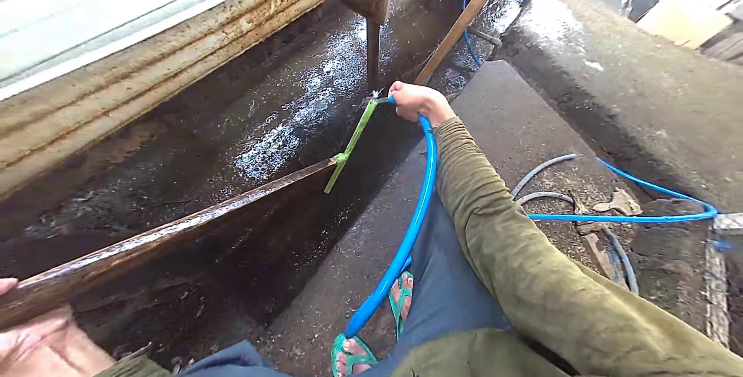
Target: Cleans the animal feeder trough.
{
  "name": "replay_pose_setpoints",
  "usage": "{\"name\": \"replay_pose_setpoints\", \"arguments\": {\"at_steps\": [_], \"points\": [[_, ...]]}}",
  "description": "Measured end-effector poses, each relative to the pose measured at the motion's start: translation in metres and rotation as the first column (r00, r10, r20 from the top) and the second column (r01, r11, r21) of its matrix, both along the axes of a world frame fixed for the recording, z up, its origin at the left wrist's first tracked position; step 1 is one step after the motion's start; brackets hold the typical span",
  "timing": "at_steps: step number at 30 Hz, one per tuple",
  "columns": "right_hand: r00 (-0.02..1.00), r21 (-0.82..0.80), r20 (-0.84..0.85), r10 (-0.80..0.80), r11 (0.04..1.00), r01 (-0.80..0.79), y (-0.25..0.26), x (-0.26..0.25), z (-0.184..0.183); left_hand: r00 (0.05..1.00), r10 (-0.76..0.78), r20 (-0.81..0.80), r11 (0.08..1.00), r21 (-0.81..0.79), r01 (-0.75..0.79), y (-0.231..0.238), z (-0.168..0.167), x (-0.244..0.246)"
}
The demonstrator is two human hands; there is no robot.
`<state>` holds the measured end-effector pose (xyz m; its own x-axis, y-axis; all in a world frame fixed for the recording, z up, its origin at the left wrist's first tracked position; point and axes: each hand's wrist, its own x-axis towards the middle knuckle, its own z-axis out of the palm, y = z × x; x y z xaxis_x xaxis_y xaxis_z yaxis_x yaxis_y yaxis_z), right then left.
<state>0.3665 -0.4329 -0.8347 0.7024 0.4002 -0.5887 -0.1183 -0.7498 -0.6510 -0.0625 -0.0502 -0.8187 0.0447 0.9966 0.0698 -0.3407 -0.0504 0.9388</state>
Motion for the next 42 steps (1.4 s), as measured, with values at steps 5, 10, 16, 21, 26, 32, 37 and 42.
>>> {"name": "replay_pose_setpoints", "arguments": {"at_steps": [5, 10, 16, 21, 26, 32, 37, 42], "points": [[0.998, -0.094, 0.052, 0.046, 0.995, -0.041, 0.004, -0.002, 0.005, 0.997, -0.001, 0.077, 1.0, -0.004, 0.001, 0.006, -0.003, -0.001], [0.995, -0.103, 0.077, 0.062, 0.993, -0.054, 0.006, -0.003, 0.007, 0.983, -0.089, 0.159, 0.989, 0.134, 0.068, 0.016, -0.014, -0.006], [0.985, -0.206, 0.131, 0.11, 0.975, -0.082, 0.01, -0.001, 0.003, 0.98, -0.102, 0.173, 0.984, 0.165, 0.073, 0.002, -0.001, 0.0], [0.979, -0.24, 0.141, 0.146, 0.965, -0.109, 0.012, 0.003, 0.0, 0.978, -0.098, 0.183, 0.984, 0.164, 0.068, 0.005, -0.002, 0.0], [0.986, -0.197, 0.103, 0.13, 0.975, -0.107, 0.016, 0.006, -0.003, 0.968, -0.142, 0.206, 0.971, 0.219, 0.096, 0.016, -0.01, -0.004], [0.993, -0.239, 0.056, 0.101, 0.967, -0.085, 0.021, 0.002, 0.002, 0.935, -0.231, 0.268, 0.965, 0.186, 0.185, 0.037, -0.029, -0.023], [0.993, -0.286, -0.002, 0.12, 0.951, -0.116, 0.016, 0.012, 0.022, 0.886, -0.067, 0.459, 0.966, -0.193, 0.173, 0.008, 0.011, -0.018], [0.989, -0.243, -0.145, 0.043, 0.967, -0.078, 0.032, 0.024, 0.071, 0.964, 0.075, 0.254, 0.942, -0.337, 0.015, -0.003, 0.043, -0.01]]}}
